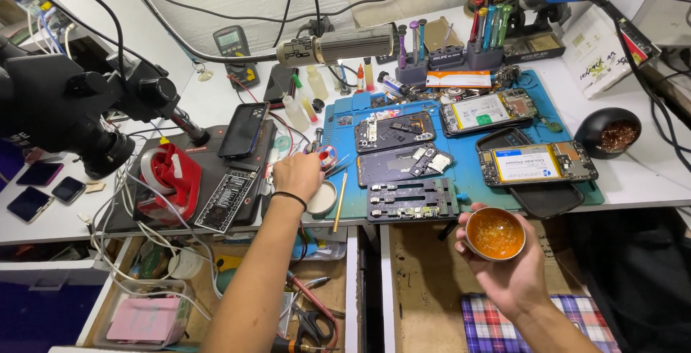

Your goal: Applying flux to a mobile phone motherboard and inspecting it with a probe and tweezers.

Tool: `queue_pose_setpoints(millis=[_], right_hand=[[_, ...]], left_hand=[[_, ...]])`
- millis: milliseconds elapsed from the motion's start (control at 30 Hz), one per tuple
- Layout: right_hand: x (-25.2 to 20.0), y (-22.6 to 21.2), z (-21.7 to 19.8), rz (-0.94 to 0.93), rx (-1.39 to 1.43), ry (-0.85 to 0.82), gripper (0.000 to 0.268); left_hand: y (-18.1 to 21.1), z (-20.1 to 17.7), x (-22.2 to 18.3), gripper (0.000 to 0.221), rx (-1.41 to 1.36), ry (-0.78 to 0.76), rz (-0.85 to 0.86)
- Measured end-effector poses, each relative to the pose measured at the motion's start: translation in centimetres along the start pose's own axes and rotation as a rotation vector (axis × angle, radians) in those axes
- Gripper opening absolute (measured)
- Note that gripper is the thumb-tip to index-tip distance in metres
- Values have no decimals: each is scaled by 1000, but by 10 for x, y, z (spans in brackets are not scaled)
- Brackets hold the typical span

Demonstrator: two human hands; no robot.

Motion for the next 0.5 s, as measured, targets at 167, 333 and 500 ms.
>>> queue_pose_setpoints(millis=[167, 333, 500], right_hand=[[1, -1, -2, -13, 4, -9, 52], [1, -1, -2, -11, 23, -23, 52], [2, -1, -4, -7, 27, -36, 52]], left_hand=[[-4, -5, 3, 23, -51, -61, 10], [-12, -1, -1, 27, -60, -33, 125], [-21, 15, -8, 36, 0, 327, 298]])
Point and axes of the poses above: each hand's wrist, its own x-axis towards the middle knuckle, its own z-axis out of the palm, y = z × x, the point moved 1 cm from there along x, towards the middle knuckle, and after that the axes turned 3 degrees about y, right-handed, at the moved point
